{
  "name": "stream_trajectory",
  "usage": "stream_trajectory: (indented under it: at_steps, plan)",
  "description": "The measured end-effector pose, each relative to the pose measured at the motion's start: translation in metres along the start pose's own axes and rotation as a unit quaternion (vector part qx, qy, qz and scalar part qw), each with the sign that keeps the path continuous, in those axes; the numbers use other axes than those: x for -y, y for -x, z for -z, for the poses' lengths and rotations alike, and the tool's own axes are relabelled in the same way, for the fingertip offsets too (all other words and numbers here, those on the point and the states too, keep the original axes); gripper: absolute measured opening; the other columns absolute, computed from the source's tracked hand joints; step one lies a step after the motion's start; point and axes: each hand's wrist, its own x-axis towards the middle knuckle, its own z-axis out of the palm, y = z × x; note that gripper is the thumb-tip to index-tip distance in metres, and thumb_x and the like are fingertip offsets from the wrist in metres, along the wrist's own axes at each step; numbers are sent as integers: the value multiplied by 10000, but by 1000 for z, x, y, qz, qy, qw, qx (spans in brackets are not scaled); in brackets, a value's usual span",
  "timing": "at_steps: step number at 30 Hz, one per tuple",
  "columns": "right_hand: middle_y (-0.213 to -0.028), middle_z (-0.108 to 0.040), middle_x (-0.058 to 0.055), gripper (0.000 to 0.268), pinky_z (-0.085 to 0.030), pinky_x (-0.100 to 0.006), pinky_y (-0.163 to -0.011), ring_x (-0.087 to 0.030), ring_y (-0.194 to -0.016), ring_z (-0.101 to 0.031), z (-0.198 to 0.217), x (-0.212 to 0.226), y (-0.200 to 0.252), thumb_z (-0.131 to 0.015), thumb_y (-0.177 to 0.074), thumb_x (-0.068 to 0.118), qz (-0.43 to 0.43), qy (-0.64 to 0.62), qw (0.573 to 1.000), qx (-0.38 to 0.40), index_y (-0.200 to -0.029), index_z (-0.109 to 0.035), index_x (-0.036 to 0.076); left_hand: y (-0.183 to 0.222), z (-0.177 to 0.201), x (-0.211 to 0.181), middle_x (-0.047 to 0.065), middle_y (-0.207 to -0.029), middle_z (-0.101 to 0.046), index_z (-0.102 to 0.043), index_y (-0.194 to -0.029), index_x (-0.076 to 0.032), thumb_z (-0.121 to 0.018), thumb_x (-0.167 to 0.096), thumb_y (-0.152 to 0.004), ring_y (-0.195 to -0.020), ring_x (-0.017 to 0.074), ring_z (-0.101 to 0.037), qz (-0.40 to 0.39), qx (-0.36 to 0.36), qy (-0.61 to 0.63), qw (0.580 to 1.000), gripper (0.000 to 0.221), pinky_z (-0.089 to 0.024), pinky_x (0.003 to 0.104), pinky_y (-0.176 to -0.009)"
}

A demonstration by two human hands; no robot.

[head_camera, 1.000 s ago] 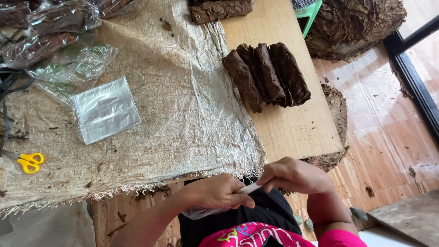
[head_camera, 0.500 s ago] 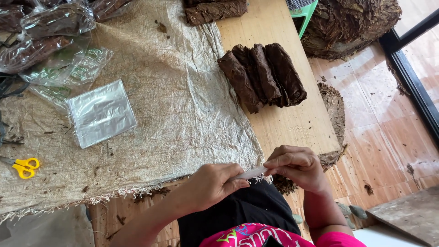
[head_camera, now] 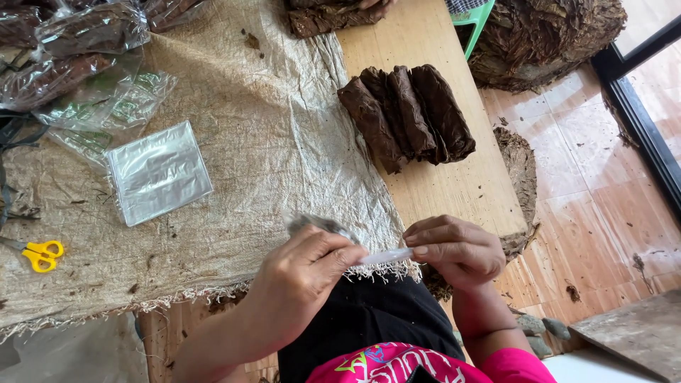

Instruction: The person places dried leaves into plastic bags by hand and ties them closed.

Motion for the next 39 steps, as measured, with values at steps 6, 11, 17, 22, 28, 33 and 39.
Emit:
stream_trajectory:
  at_steps: [6,11,17,22,28,33,39]
  plan:
    - [-606,-582,-231,78,-510,-420,-522,-302,-538,-576,-41,-72,26,-721,-725,-106,-101,-209,962,-144,-762,-655,-85,-14,-37,56,119,-703,-681,-694,-842,-39,-685,-22,-828,-601,158,-629,227,78,457,857,24,-596,281,-615]
    - [-712,-641,-174,158,-488,-342,-603,-270,-674,-628,-74,-72,28,-737,-800,82,-232,-124,959,-102,-729,-644,-24,17,-115,102,173,-882,-682,-585,-961,42,-643,-7,-880,-828,269,-716,452,-222,707,497,110,-621,339,-770]
    - [-702,-699,-188,296,-538,-413,-603,-291,-715,-715,-105,-50,13,-884,-664,243,-460,111,872,-127,-802,-759,13,52,-161,108,144,-919,-710,-597,-924,-1,-659,-85,-904,-856,210,-716,480,-321,687,441,106,-608,281,-816]
    - [-598,-680,-135,105,-546,-249,-610,-137,-576,-660,-86,-48,24,-784,-733,2,-506,-127,840,-148,-723,-683,-25,52,-158,90,124,-861,-704,-571,-847,-29,-686,-99,-884,-801,194,-719,493,-318,685,431,140,-620,272,-778]
    - [-792,-693,-28,82,-519,-334,-620,-232,-689,-648,-82,-39,49,-731,-799,77,-98,260,960,24,-766,-672,123,51,-142,81,84,-671,-622,-593,-786,-48,-729,-77,-844,-563,169,-674,465,-236,604,603,151,-618,255,-539]
    - [-804,-681,22,68,-443,-394,-823,-210,-863,-639,-56,17,1,-685,-849,146,74,351,929,91,-807,-703,196,30,-75,48,102,-601,-628,-645,-751,-9,-768,-89,-809,-497,137,-634,373,-33,514,772,158,-574,245,-477]
    - [-775,-676,-115,98,-568,-414,-724,-319,-800,-681,-48,0,8,-653,-799,-40,-21,174,976,132,-840,-705,32,15,-66,53,75,-615,-589,-651,-797,-32,-682,-111,-885,-540,138,-524,247,39,381,890,122,-479,248,-521]
